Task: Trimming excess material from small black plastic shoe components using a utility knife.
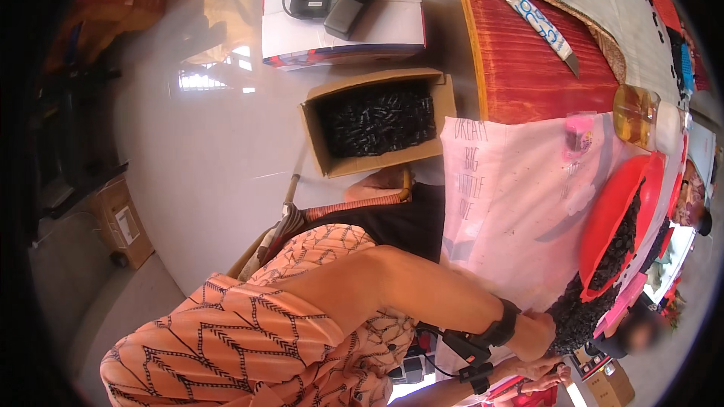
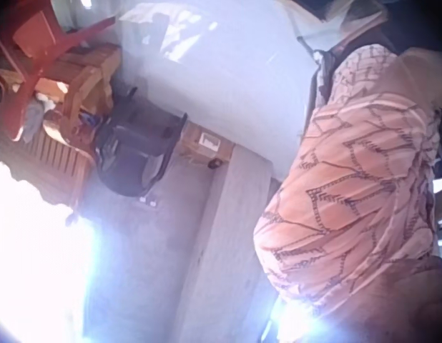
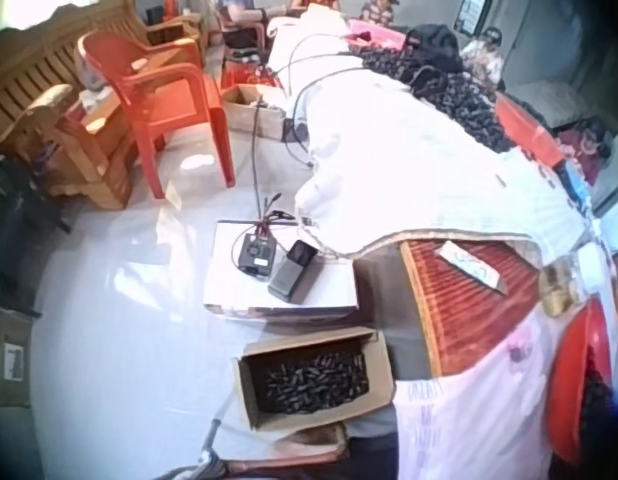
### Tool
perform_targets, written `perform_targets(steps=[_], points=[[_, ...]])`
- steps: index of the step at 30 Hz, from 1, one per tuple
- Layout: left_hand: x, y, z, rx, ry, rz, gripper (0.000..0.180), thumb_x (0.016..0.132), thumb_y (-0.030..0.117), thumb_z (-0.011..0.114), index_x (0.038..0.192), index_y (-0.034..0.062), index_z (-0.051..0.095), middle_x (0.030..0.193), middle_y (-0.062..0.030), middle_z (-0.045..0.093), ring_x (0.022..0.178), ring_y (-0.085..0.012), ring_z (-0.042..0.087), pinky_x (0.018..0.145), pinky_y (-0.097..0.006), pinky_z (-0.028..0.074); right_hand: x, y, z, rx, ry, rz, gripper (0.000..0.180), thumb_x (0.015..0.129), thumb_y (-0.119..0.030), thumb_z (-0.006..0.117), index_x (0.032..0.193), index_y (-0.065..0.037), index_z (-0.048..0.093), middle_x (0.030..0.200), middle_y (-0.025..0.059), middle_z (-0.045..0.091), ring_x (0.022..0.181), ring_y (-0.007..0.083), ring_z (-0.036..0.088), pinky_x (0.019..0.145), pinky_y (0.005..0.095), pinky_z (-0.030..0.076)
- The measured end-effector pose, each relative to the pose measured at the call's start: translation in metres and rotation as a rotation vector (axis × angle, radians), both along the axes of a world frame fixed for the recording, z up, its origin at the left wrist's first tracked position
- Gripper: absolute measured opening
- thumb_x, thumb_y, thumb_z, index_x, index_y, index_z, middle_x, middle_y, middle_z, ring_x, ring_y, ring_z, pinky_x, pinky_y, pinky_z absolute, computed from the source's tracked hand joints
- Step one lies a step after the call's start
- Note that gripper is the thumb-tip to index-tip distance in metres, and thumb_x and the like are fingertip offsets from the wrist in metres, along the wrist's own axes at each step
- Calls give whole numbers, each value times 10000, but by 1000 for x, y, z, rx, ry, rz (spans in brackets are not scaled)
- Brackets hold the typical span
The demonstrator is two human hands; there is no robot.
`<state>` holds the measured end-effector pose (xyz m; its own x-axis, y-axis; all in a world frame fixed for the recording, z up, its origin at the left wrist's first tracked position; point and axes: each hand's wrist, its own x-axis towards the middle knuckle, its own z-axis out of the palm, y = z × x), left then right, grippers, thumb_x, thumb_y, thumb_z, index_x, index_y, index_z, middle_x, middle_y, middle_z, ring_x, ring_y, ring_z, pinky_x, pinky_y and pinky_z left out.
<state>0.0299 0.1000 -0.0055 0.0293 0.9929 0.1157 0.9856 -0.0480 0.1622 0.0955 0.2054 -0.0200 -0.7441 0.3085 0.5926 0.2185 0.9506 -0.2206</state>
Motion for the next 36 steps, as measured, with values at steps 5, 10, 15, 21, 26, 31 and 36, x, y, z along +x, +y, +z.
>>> perform_targets(steps=[5, 10, 15, 21, 26, 31, 36], points=[[8, 4, 5, 64, 48, 36, 98, 808, 188, 675, 812, 163, 770, 824, -29, 723, 763, -187, 685, 574, -366, 549, 22, 4, 3, 22, -23, 30, 426, 1028, -318, 451, 1008, 44, 674, 802, 86, 628, 674, 152, 509, 584, 307, 397], [5, 15, 1, -122, -78, 43, 314, 942, 358, 484, 1154, 267, 697, 1302, 21, 611, 1232, -122, 529, 1036, -300, 413, 19, 11, -6, 50, -49, 93, 415, 1023, -312, 468, 1001, 45, 679, 788, 80, 624, 662, 147, 503, 574, 302, 391], [9, -5, -2, 93, -101, 115, 252, 923, 293, 533, 1069, 261, 736, 1202, 45, 664, 1121, -102, 594, 929, -291, 491, 26, 18, -8, 78, -49, 128, 404, 1018, -306, 486, 993, 45, 684, 774, 73, 620, 650, 141, 497, 563, 297, 384], [19, -3, -15, 375, -148, 248, 149, 834, 225, 633, 891, 239, 769, 920, 23, 729, 837, -148, 680, 650, -358, 543, 10, 25, -15, 75, -12, 165, 392, 1012, -299, 506, 983, 46, 691, 757, 66, 615, 635, 135, 489, 551, 291, 377], [22, -24, -12, 474, -422, 266, 80, 709, 195, 680, 645, 148, 673, 538, -18, 553, 488, -198, 550, 394, -423, 370, 38, 22, -9, 144, 139, 76, 381, 1008, -292, 524, 976, 46, 696, 743, 59, 612, 623, 130, 483, 541, 286, 370], [-6, -76, 5, 202, -493, 180, 113, 693, 140, 679, 763, 77, 741, 755, -114, 714, 694, -275, 707, 560, -388, 553, 31, 22, 30, -111, 163, -150, 335, 975, -257, 486, 894, -25, 714, 628, -17, 476, 570, 94, 423, 504, 263, 323], [-4, -110, -10, 605, -376, 10, 229, 747, 161, 531, 929, 24, 517, 915, -108, 477, 922, -273, 479, 770, -380, 371, 7, -42, 66, -322, 88, 10, 210, 951, -144, 557, 900, 19, 679, 686, -4, 544, 581, 63, 409, 499, 256, 297]])
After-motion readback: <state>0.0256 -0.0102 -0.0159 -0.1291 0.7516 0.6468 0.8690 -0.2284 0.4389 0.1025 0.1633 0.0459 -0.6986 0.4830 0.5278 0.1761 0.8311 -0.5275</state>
